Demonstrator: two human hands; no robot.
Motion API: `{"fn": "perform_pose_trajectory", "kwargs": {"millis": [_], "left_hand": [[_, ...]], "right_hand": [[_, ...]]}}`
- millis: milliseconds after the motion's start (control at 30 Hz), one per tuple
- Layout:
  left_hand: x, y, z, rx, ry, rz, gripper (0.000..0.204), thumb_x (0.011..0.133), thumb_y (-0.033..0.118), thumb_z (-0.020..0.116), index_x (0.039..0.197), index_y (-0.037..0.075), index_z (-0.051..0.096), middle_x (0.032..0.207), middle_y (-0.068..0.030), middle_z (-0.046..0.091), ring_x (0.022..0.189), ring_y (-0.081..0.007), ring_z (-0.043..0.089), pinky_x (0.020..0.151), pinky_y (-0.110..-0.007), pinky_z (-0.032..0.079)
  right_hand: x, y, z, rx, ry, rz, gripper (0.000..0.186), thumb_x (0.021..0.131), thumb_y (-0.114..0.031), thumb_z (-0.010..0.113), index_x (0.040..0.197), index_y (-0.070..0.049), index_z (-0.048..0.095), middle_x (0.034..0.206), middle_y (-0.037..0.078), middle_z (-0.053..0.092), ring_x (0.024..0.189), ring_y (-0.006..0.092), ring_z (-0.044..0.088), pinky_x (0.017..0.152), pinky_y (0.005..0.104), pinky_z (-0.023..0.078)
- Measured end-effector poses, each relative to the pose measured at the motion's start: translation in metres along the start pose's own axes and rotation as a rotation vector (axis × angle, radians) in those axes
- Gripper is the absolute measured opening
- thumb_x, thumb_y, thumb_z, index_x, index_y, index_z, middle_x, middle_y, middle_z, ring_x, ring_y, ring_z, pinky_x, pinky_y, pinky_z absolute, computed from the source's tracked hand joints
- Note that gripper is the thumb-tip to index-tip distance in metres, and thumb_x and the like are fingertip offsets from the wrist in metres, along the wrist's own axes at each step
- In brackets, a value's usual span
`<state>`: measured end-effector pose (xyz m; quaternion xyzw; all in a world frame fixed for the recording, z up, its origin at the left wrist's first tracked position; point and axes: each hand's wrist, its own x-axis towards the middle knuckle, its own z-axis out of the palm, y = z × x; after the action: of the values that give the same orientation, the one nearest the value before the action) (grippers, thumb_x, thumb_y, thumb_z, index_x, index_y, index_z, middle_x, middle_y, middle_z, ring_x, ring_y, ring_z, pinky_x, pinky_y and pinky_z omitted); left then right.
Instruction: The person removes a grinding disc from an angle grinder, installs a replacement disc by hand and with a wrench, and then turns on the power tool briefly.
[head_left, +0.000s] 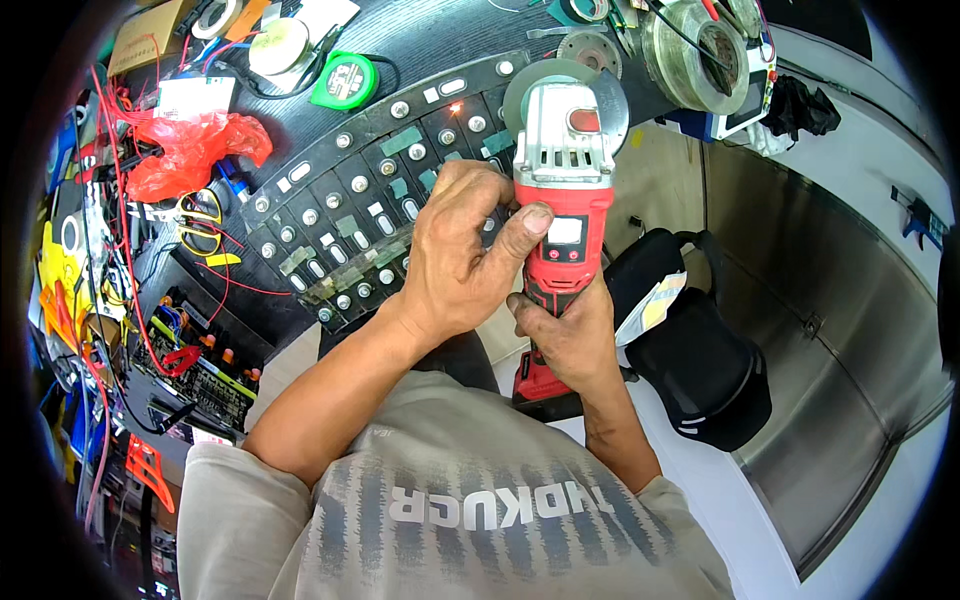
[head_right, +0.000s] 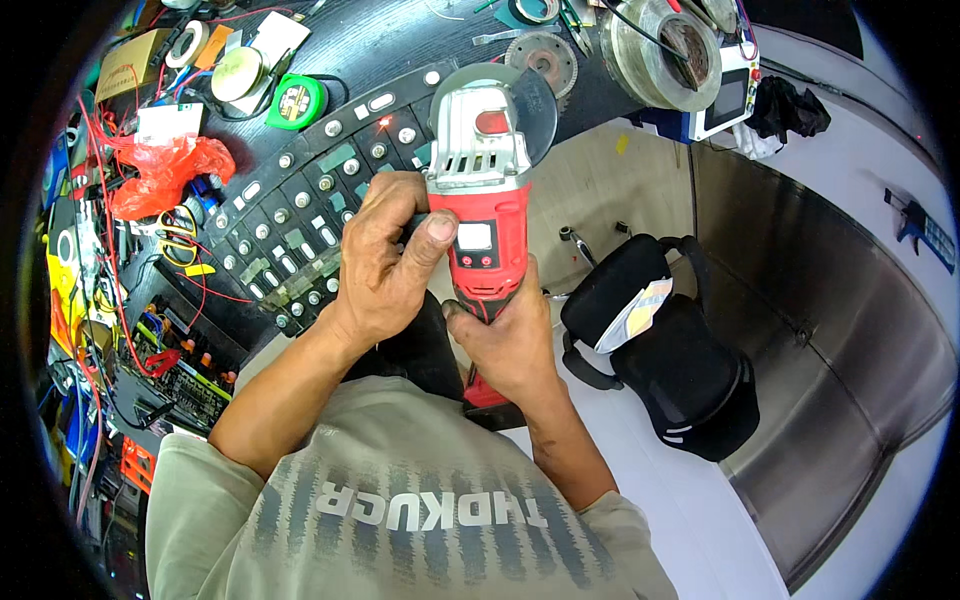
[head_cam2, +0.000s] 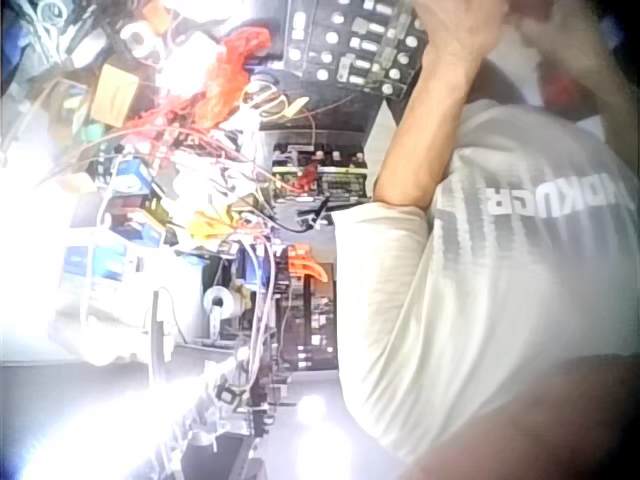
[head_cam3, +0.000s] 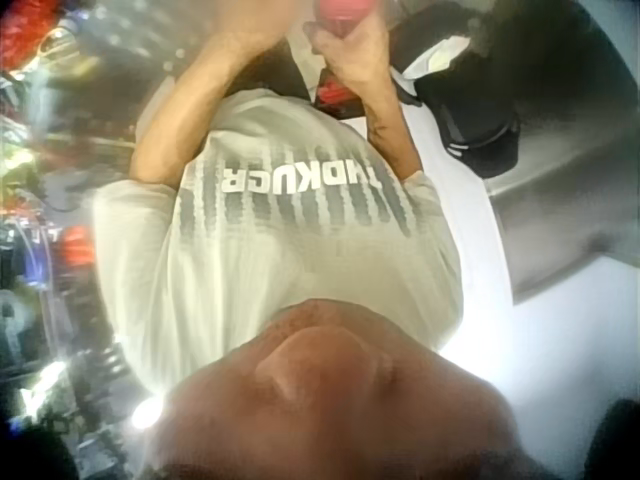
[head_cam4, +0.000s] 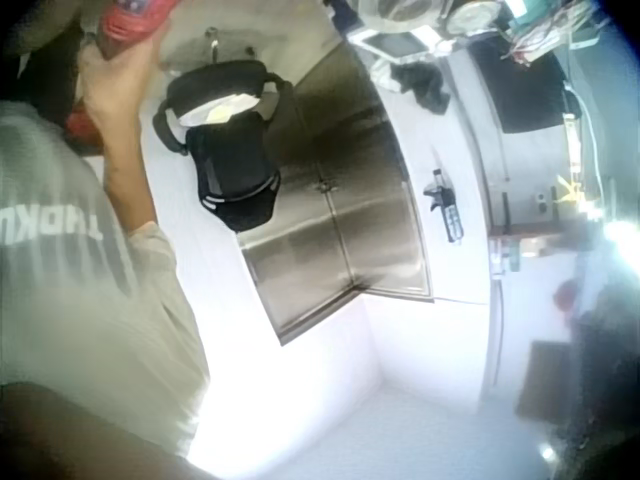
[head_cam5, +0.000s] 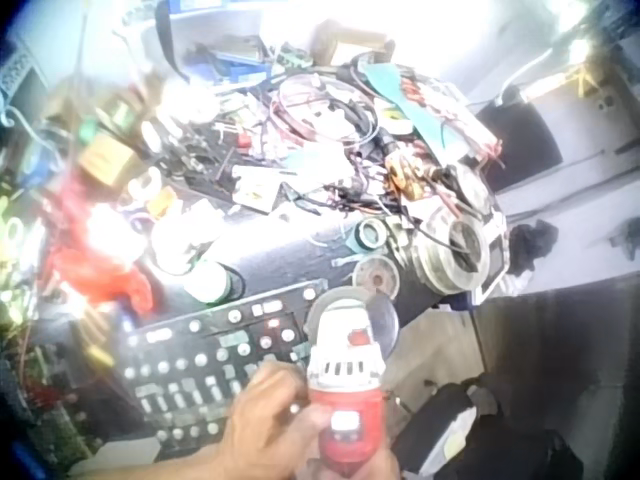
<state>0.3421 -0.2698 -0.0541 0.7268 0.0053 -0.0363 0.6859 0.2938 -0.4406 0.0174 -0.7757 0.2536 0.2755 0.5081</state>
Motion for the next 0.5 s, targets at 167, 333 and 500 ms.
{"fn": "perform_pose_trajectory", "kwargs": {"millis": [167, 333, 500], "left_hand": [[0.001, -0.004, 0.004, 0.02, -0.002, 0.048, 0.042, 0.108, 0.039, 0.08, 0.1, -0.002, 0.072, 0.098, -0.0176, 0.069, 0.099, -0.0363, 0.063, 0.09, -0.048, 0.053], [-0.001, -0.002, 0.001, 0.019, -0.018, 0.02, 0.044, 0.107, 0.041, 0.081, 0.1, -0.002, 0.072, 0.099, -0.0179, 0.07, 0.099, -0.0366, 0.064, 0.09, -0.049, 0.054], [0.001, -0.004, 0.006, 0.015, -0.023, 0.054, 0.045, 0.106, 0.041, 0.082, 0.099, -0.002, 0.073, 0.098, -0.0186, 0.07, 0.1, -0.0376, 0.064, 0.092, -0.05, 0.053]], "right_hand": [[0.002, 0.007, 0.001, 0.014, 0.008, 0.031, 0.06, 0.085, -0.002, 0.089, 0.135, 0.002, 0.056, 0.109, 0.01, 0.074, 0.099, 0.0163, 0.072, 0.093, 0.0374, 0.06], [-0.001, 0.008, -0.001, 0.006, 0.01, 0.012, 0.061, 0.084, -0.003, 0.09, 0.134, 0.002, 0.056, 0.108, 0.009, 0.075, 0.097, 0.0172, 0.073, 0.091, 0.0376, 0.061], [-0.002, 0.012, 0.0, 0.044, 0.028, 0.029, 0.061, 0.086, -0.003, 0.089, 0.136, 0.001, 0.055, 0.105, 0.008, 0.075, 0.095, 0.0161, 0.072, 0.089, 0.0372, 0.061]]}}
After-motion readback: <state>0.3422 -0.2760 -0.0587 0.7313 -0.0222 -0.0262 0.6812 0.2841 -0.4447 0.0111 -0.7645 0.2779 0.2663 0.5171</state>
